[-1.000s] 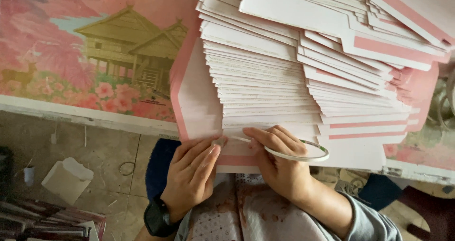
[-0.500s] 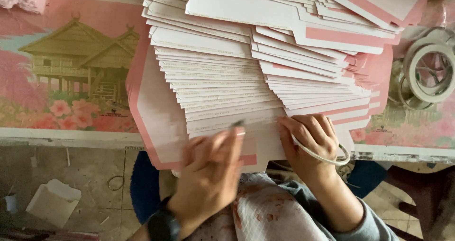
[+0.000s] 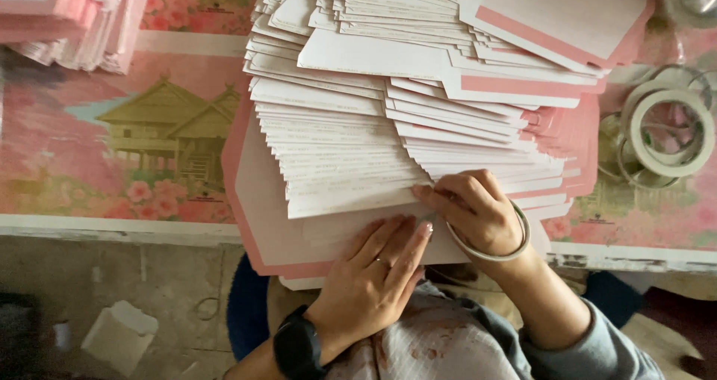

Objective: Applying strips of double-sided tape to the flaps of a large stack of paper envelopes.

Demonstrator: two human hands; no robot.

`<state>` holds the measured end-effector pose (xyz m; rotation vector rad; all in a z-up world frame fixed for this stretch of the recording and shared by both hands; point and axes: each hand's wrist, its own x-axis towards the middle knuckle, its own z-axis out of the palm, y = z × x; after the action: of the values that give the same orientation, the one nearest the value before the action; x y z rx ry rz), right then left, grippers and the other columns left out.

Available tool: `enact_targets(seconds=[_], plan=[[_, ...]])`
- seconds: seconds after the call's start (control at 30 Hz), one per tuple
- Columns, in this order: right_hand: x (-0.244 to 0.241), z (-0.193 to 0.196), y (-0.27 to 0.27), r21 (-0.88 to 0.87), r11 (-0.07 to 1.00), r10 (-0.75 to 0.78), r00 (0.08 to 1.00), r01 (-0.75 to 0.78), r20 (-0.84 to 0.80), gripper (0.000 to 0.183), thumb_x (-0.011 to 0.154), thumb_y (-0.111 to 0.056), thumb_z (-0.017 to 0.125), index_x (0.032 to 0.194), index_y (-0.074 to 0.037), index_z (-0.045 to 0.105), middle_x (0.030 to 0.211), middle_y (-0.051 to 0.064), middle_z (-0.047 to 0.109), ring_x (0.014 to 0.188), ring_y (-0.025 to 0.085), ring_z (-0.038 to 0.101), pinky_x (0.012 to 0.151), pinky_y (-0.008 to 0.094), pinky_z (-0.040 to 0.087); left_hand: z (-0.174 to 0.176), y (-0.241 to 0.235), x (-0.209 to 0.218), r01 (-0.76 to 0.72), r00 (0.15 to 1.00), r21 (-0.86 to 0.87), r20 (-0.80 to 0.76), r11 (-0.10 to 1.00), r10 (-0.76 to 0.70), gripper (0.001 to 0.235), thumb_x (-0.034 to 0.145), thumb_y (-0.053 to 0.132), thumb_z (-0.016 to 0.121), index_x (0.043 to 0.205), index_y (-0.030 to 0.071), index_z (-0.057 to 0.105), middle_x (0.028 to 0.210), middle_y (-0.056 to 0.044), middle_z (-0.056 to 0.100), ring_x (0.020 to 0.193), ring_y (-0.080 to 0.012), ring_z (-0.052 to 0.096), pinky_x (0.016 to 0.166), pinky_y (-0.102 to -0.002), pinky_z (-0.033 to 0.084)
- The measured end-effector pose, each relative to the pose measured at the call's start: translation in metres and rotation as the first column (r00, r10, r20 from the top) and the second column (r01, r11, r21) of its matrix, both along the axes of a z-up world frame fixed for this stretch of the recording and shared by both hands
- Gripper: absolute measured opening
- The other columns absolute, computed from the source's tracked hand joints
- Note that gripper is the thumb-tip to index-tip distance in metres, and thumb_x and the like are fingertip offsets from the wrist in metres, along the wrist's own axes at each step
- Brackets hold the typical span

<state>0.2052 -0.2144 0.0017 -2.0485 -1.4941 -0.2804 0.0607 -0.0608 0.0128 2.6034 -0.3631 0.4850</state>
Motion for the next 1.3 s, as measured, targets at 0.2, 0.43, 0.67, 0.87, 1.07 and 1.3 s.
enact_targets(seconds=[0.2, 0.43, 0.67, 0.87, 1.07, 1.3], plan=[[-0.015, 0.025, -0.012, 0.035, 0.999, 0.019, 0.970, -0.010, -0.243, 0.033, 0.089, -0.010, 0.057, 0.118, 0.004, 0.057, 0.122, 0.021, 0.059, 0.108, 0.036, 0.060, 0.095, 0.041, 0.051, 0.002, -0.004, 0.010, -0.177, 0.980, 0.075, -0.077, 0.981, 0.182, 0.049, 0.097, 0.028, 0.049, 0.133, -0.005, 0.045, 0.133, -0.019, 0.047, 0.127, -0.0345, 0.043, 0.109, -0.049, 0.034], [-0.059, 0.019, 0.003, 0.219, 0.976, 0.028, 0.985, 0.010, -0.170, 0.017, 0.089, -0.005, 0.053, 0.103, -0.005, 0.063, 0.084, 0.006, 0.059, 0.070, 0.020, 0.055, 0.072, 0.031, 0.052, -0.009, 0.000, 0.009, -0.214, 0.971, 0.226, -0.056, 0.950, 0.232, 0.050, 0.091, 0.040, 0.056, 0.138, 0.026, 0.049, 0.127, -0.019, 0.051, 0.122, -0.0352, 0.045, 0.103, -0.055, 0.031], [-0.062, 0.013, 0.027, 0.191, 0.970, -0.031, 0.862, 0.147, -0.506, 0.021, 0.088, -0.001, 0.057, 0.109, -0.001, 0.060, 0.078, 0.009, 0.065, 0.064, 0.018, 0.059, 0.060, 0.027, 0.046, -0.015, 0.059, -0.049, -0.262, 0.961, -0.123, 0.056, 0.957, 0.270, 0.053, 0.079, -0.010, 0.043, 0.131, -0.003, 0.044, 0.126, -0.016, 0.058, 0.111, -0.0297, 0.061, 0.097, -0.045, 0.047], [-0.069, 0.012, 0.051, 0.100, 0.982, -0.071, 0.801, 0.161, -0.595, 0.022, 0.092, -0.004, 0.051, 0.111, -0.001, 0.062, 0.077, 0.008, 0.067, 0.065, 0.016, 0.060, 0.059, 0.026, 0.047, -0.046, 0.069, -0.079, -0.245, 0.945, -0.198, 0.171, 0.949, 0.280, 0.035, 0.091, -0.005, 0.047, 0.126, -0.009, 0.045, 0.115, -0.019, 0.062, 0.101, -0.0292, 0.066, 0.090, -0.042, 0.057], [-0.074, 0.010, 0.070, 0.095, 0.989, -0.047, 0.844, 0.115, -0.534, 0.020, 0.092, -0.005, 0.051, 0.109, -0.001, 0.063, 0.079, 0.008, 0.067, 0.069, 0.019, 0.062, 0.063, 0.028, 0.050, -0.033, 0.072, -0.073, -0.189, 0.960, -0.179, 0.175, 0.965, 0.221, 0.033, 0.094, -0.001, 0.044, 0.127, -0.006, 0.043, 0.117, -0.018, 0.063, 0.102, -0.0293, 0.066, 0.089, -0.042, 0.054], [-0.054, 0.011, 0.023, 0.052, 0.959, -0.275, 0.957, 0.280, -0.086, 0.016, 0.090, 0.001, 0.062, 0.105, 0.001, 0.067, 0.094, 0.011, 0.069, 0.073, 0.022, 0.064, 0.071, 0.033, 0.053, -0.041, 0.066, -0.065, -0.285, 0.954, -0.136, 0.059, 0.949, 0.295, 0.037, 0.095, 0.010, 0.054, 0.127, -0.007, 0.045, 0.122, -0.009, 0.065, 0.108, -0.0248, 0.062, 0.095, -0.039, 0.045]])
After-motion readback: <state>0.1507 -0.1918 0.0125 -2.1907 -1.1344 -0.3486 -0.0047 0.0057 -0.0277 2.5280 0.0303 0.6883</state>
